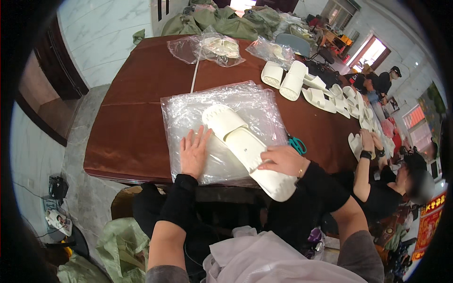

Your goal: Packing white slippers into plastic bags at a workshop table.

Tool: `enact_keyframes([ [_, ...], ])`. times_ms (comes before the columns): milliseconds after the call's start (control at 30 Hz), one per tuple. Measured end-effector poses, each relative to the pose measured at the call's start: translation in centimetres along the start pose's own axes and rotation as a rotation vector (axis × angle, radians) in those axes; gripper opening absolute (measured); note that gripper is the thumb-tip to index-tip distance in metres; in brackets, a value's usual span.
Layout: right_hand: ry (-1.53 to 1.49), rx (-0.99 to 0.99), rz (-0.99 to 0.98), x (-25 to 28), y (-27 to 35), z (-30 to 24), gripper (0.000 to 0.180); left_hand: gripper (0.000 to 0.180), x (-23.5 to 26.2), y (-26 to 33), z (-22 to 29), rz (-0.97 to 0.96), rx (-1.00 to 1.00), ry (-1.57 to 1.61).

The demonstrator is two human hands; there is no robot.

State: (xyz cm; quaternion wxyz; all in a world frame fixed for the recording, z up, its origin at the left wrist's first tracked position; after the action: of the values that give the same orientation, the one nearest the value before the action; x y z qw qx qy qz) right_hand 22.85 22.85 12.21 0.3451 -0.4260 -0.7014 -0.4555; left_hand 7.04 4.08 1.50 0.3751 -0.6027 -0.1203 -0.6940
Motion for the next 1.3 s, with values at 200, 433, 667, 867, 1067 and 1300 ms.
enact_keyframes([
  [200,0.142,-0.002,0.029,1.0,-8.1,1.7,0.037,0.06,-0.3,0.0,0.1,-0.051,-0.022,-0.012],
  [433,0.028,0.03,0.265,0.6,-10.6,3.9,0.037,0.059,-0.6,-0.2,0.4,-0.101,-0.009,0.001],
  [667,-0.049,-0.246,0.722,5.8,-0.4,9.4,0.031,0.061,0.3,-0.1,0.4,-0.032,-0.051,0.062],
  [867,0.044,-0.681,0.834,9.9,7.6,18.0,0.032,0.059,0.4,-0.3,0.9,-0.037,-0.043,0.034],
  [1067,0.195,-0.019,0.629,-2.5,-0.6,6.3,0.047,0.056,0.0,0.0,0.3,-0.034,-0.058,0.041],
  [1300,0.196,-0.219,0.446,-9.3,-1.7,6.8,0.056,0.047,0.0,-0.4,0.6,0.028,-0.117,0.224],
])
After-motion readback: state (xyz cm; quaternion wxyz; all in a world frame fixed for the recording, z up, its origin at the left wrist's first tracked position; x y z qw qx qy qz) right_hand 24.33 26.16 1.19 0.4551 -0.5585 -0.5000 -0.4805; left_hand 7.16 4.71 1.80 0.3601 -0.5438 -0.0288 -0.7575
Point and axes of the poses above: each hand's wrist, its own y-axis away from the middle knuckle, its own x-axis out of the back of the hand, z = x × y, the point moved 6 cm from there along -y, towards the middle knuckle, and after that the axes turned 12 degrees about -z, right-handed, at the moved point
